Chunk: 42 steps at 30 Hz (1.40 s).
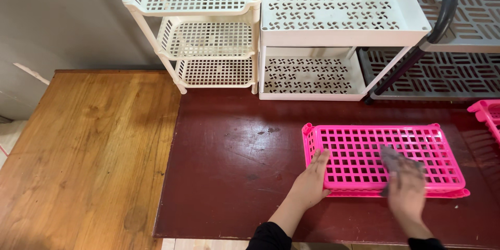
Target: The person wipes a pink plastic basket and its handle with a cloth, then inserts the handle into the basket to assemble it. The person repeats this process with a second basket.
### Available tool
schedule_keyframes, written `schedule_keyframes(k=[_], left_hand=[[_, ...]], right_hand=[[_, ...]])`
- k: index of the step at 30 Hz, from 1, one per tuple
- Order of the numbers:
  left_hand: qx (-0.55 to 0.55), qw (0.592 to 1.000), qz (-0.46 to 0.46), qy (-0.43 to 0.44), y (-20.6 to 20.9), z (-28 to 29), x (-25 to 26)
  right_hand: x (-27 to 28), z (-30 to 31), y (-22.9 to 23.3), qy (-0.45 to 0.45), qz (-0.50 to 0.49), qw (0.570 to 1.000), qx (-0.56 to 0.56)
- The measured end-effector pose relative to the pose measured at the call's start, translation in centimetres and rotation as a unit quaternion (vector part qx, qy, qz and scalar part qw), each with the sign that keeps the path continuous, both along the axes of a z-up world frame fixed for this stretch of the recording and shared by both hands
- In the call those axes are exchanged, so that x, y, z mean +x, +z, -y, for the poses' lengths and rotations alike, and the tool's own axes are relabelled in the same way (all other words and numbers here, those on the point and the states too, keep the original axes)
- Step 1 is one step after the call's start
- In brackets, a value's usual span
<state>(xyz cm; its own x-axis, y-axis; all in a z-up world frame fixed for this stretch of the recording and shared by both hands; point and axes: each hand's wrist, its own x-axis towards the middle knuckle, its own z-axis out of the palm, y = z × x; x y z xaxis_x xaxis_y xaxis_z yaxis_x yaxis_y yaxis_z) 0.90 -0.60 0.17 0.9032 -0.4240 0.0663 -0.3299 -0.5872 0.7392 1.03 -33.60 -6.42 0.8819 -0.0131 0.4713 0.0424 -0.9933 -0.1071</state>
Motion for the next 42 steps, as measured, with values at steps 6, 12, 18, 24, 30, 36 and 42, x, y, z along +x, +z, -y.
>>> schedule_keyframes(k=[6,12,18,24,30,36,42], left_hand=[[-0.039,0.999,-0.012,0.004,-0.7,0.0,-0.1],[-0.073,0.996,-0.051,0.027,-1.6,-0.2,-0.9],[-0.044,0.997,-0.065,0.010,-1.5,-0.7,-0.6],[-0.088,0.988,-0.131,-0.001,-1.3,-1.6,-1.0],[-0.083,0.991,-0.108,0.002,-3.3,-1.4,-0.8],[-0.071,0.990,-0.124,0.013,-4.2,-1.2,-1.1],[-0.066,0.990,-0.128,0.003,-3.0,-1.5,-0.9]], right_hand=[[-1.3,-11.7,2.9,0.169,0.025,0.985,-0.001],[-2.6,-12.3,3.9,0.187,-0.043,0.979,-0.065],[-2.0,-1.3,3.0,0.062,-0.035,0.997,-0.008],[-0.8,-2.8,-0.3,-0.045,-0.121,0.991,-0.031],[-3.1,-16.3,0.3,0.186,-0.047,0.981,-0.001],[-2.3,-12.8,4.0,0.197,-0.028,0.977,-0.081],[-1.9,-4.1,3.5,0.038,-0.010,0.997,-0.062]])
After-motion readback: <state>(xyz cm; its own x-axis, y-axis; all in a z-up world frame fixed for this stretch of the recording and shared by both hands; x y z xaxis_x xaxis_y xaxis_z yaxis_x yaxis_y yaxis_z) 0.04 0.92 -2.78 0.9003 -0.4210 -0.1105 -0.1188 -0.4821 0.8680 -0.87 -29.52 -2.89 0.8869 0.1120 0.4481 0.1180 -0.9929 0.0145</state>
